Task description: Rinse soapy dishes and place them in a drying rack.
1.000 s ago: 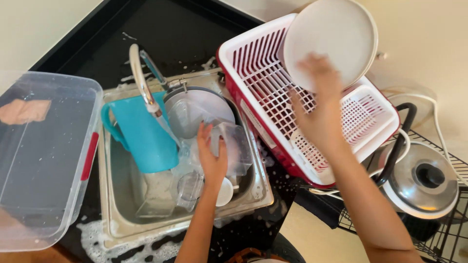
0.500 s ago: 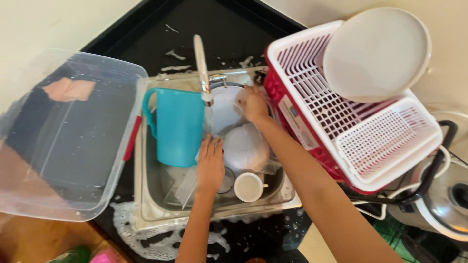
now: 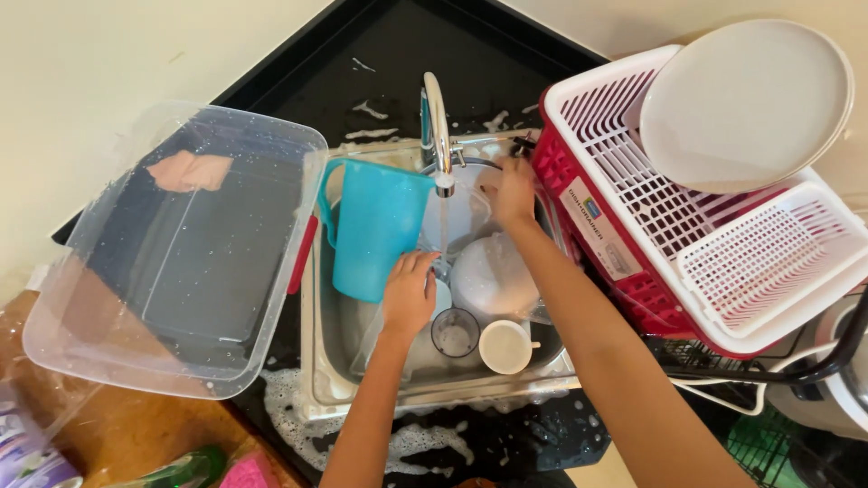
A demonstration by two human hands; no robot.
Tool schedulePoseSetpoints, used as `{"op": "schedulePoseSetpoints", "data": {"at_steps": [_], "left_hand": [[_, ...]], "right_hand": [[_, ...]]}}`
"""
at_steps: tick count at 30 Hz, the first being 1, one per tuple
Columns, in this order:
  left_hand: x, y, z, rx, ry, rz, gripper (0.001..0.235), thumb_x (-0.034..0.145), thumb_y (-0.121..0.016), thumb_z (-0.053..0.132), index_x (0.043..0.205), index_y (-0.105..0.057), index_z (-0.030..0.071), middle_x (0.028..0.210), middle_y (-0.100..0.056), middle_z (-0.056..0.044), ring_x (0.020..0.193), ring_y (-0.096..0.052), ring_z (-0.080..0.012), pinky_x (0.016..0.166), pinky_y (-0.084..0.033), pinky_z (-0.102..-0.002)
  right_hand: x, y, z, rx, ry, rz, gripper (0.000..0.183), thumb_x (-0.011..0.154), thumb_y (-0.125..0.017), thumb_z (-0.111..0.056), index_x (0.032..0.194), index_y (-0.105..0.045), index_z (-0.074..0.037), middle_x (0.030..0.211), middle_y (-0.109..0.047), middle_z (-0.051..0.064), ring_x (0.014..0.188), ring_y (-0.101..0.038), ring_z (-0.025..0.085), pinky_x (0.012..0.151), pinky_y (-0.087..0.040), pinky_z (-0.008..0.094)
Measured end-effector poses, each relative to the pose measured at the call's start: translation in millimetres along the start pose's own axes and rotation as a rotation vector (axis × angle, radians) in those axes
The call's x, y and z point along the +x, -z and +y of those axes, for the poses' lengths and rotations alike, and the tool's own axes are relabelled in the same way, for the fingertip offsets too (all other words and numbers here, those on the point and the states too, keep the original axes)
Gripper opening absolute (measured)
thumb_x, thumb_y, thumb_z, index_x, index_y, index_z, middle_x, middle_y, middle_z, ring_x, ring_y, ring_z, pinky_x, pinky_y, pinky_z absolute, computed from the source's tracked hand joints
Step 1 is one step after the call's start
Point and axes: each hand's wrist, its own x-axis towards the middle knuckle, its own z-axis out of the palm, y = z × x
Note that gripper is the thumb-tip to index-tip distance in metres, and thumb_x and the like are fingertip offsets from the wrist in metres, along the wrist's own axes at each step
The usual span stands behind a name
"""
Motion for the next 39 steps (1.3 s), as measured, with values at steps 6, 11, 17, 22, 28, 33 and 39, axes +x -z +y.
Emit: {"op": "schedulePoseSetpoints", "data": {"at_steps": [6,11,17,22,28,33,39], "left_hand": [[0,9,0,0.002,-0.032,-0.009,0.035,0.09,-0.062,0.004,0.124,-0.065,0.009,0.12,-0.065,-0.014,0.117,-0.059,-0.037,0.101,-0.048,-0.047],[1,12,0,-0.029,-0.026,-0.033,0.036,0.089,-0.063,0.003,0.124,-0.065,0.01,0.121,-0.065,-0.013,0.115,-0.059,-0.0365,0.098,-0.048,-0.046],[1,-2,-4,-0.062,-0.027,-0.052,0.038,0.088,-0.065,0.006,0.126,-0.062,0.008,0.129,-0.063,-0.013,0.12,-0.057,-0.0372,0.102,-0.047,-0.047],[3,-3,3,-0.083,-0.051,0.05,0.05,0.093,-0.062,0.006,0.141,-0.051,0.003,0.143,-0.052,-0.02,0.13,-0.05,-0.0423,0.11,-0.042,-0.049],[6,3,7,-0.097,-0.071,0.101,0.064,0.094,-0.06,0.006,0.153,-0.035,-0.002,0.15,-0.045,-0.024,0.136,-0.043,-0.0452,0.116,-0.036,-0.052],[-2,6,8,-0.097,-0.065,0.178,0.068,0.096,-0.061,0.008,0.155,-0.028,-0.004,0.151,-0.042,-0.028,0.137,-0.041,-0.0462,0.117,-0.034,-0.052],[-13,0,-1,-0.252,0.01,0.287,0.058,0.098,-0.065,0.006,0.147,-0.037,-0.004,0.143,-0.048,-0.027,0.134,-0.048,-0.0413,0.114,-0.041,-0.048]], "right_hand": [[20,-13,19,-0.282,0.009,-0.106,0.016,0.073,-0.084,-0.012,0.087,-0.079,-0.006,0.105,-0.065,0.017,0.104,-0.059,0.04,0.089,-0.051,0.048],[36,1,35,0.05,0.014,-0.315,0.016,0.078,-0.081,-0.015,0.091,-0.077,-0.006,0.093,-0.066,0.01,0.091,-0.065,0.028,0.081,-0.054,0.04],[12,58,-38,-0.119,0.393,-0.12,0.012,0.081,-0.083,-0.017,0.089,-0.079,-0.008,0.085,-0.065,0.008,0.089,-0.062,0.031,0.077,-0.051,0.043],[4,89,-72,-0.241,0.607,-0.027,0.009,0.08,-0.078,-0.013,0.089,-0.077,-0.011,0.085,-0.065,0.006,0.089,-0.062,0.027,0.082,-0.051,0.041],[-2,119,-107,-0.276,0.769,0.009,0.013,0.082,-0.073,-0.013,0.095,-0.073,-0.012,0.09,-0.069,0.004,0.09,-0.065,0.024,0.092,-0.051,0.043],[-1,148,-132,-0.146,0.711,-0.083,0.013,0.09,-0.072,-0.012,0.102,-0.072,-0.007,0.093,-0.07,0.009,0.085,-0.068,0.028,0.076,-0.053,0.039],[0,202,-172,-0.152,0.855,-0.121,0.023,0.085,-0.067,-0.007,0.107,-0.072,-0.003,0.108,-0.074,0.011,0.096,-0.072,0.029,0.082,-0.059,0.038]]}}
